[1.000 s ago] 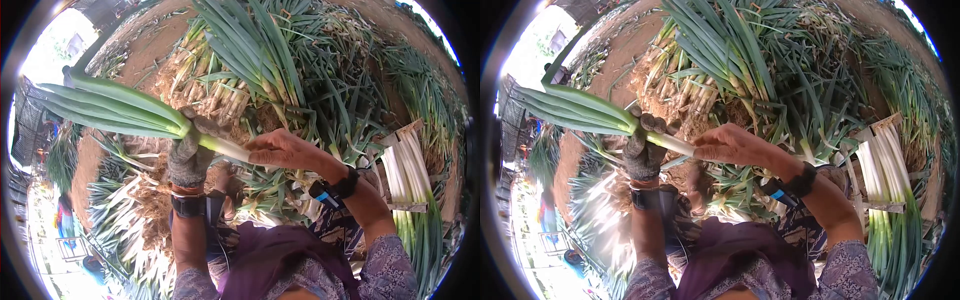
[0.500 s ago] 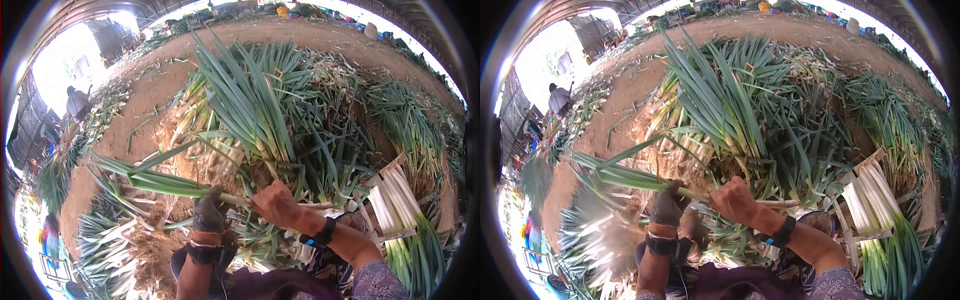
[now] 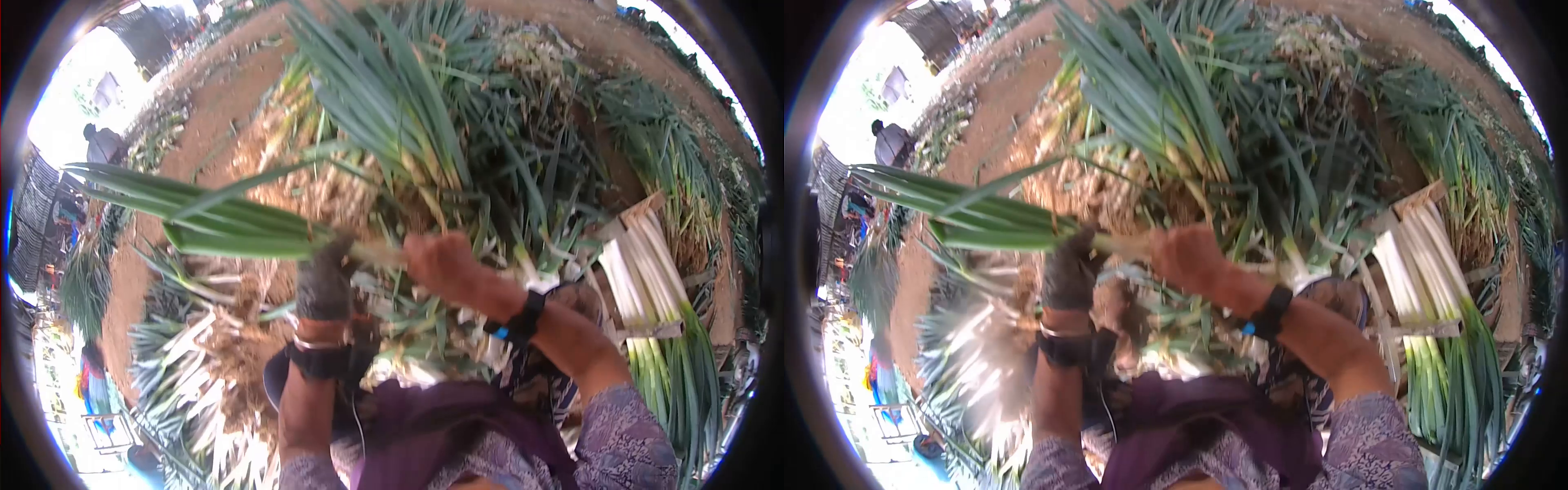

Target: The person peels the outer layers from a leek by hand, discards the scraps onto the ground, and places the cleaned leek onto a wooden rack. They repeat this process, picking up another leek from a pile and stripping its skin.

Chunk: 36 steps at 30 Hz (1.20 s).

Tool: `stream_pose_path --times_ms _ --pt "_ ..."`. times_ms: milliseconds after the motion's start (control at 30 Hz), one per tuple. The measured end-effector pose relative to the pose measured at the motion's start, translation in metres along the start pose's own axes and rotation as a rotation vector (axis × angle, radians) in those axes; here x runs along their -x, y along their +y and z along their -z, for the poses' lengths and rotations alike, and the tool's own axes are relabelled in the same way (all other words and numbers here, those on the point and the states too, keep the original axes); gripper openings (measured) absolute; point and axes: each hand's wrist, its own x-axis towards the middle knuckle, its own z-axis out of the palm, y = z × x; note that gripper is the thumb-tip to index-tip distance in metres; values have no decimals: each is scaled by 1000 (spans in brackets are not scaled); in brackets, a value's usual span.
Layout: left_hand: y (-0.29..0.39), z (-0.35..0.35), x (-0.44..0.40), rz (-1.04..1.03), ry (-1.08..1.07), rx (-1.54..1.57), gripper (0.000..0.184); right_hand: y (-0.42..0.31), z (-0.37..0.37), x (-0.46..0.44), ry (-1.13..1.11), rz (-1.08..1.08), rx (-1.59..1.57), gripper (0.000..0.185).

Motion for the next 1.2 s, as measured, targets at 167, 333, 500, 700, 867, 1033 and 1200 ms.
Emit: stream_pose_path --times_ms 167,333,500,700,867,1033,1200 --pt "15 -13 -4 -34 -14 253 30 34 -2 -9 -44 -274 -753 21" --pt "18 5 -18 -62 14 461 26 33 2 -8 -11 -751 -1780 13" --pt "43 30 -27 -99 314 450 17 42 39 -23 288 -1013 -1989 12" --pt "78 140 -33 -188 540 465 14 181 69 21 734 -805 -1926 17" --pt "98 204 -14 -406 648 112 11 307 101 94 694 -633 -1227 18" --pt "91 166 -22 -347 649 499 14 135 68 16 160 -444 -269 39" --pt "69 90 -18 -337 482 328 11 7 53 -28 300 152 -245 35"
